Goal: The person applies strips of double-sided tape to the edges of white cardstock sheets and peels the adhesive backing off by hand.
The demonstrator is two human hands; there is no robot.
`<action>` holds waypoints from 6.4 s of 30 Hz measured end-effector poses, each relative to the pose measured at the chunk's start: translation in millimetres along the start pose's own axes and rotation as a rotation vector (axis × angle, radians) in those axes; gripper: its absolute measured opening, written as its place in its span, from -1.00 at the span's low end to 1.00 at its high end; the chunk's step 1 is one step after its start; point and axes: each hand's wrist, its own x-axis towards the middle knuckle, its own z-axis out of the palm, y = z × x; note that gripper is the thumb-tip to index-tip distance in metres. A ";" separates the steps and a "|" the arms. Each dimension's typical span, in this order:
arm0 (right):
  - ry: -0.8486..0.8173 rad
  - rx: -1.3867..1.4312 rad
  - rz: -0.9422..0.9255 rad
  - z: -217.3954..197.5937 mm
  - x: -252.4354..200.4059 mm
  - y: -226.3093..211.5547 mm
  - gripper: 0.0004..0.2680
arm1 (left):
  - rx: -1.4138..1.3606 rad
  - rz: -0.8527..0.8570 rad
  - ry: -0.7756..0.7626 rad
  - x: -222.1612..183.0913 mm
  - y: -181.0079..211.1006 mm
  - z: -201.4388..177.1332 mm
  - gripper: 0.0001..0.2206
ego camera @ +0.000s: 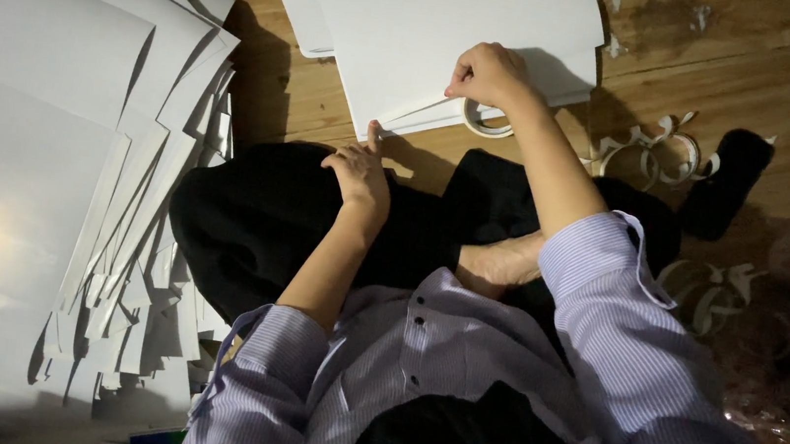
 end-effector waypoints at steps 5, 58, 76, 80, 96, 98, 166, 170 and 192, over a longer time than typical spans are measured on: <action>0.040 0.037 -0.038 6.2 5.1 8.1 -0.89 | 0.002 0.016 -0.018 -4.2 -3.8 -6.4 -0.32; 0.098 -0.082 -0.034 25.4 18.0 18.0 -0.90 | -0.034 0.024 -0.017 -7.3 -6.6 -4.2 -0.32; 0.222 -0.030 0.081 109.9 36.6 1.6 -0.97 | -0.045 -0.023 0.138 -24.8 -48.5 -38.1 -0.56; 0.329 0.002 -0.026 100.3 20.2 -13.8 -0.96 | -0.057 0.222 0.317 -36.8 -17.5 -50.2 -0.48; 0.089 0.180 -0.036 -17.1 -38.1 64.4 -0.93 | -0.264 0.213 0.487 27.5 18.5 14.7 -0.15; 0.125 0.166 -0.015 -31.8 -42.6 76.2 -0.95 | -0.211 0.152 0.640 35.6 23.8 25.8 -0.05; 0.340 -0.059 0.246 -25.0 -23.8 156.5 -0.91 | -0.341 0.217 0.438 1.9 5.9 -11.4 -0.14; 0.421 -0.063 0.253 -10.5 -15.9 171.0 -0.87 | -0.494 0.075 0.225 -11.7 22.4 -51.5 -0.11; 0.307 -0.218 0.137 0.3 -1.1 196.4 -0.95 | -0.194 0.478 0.930 67.0 202.4 -81.1 -0.50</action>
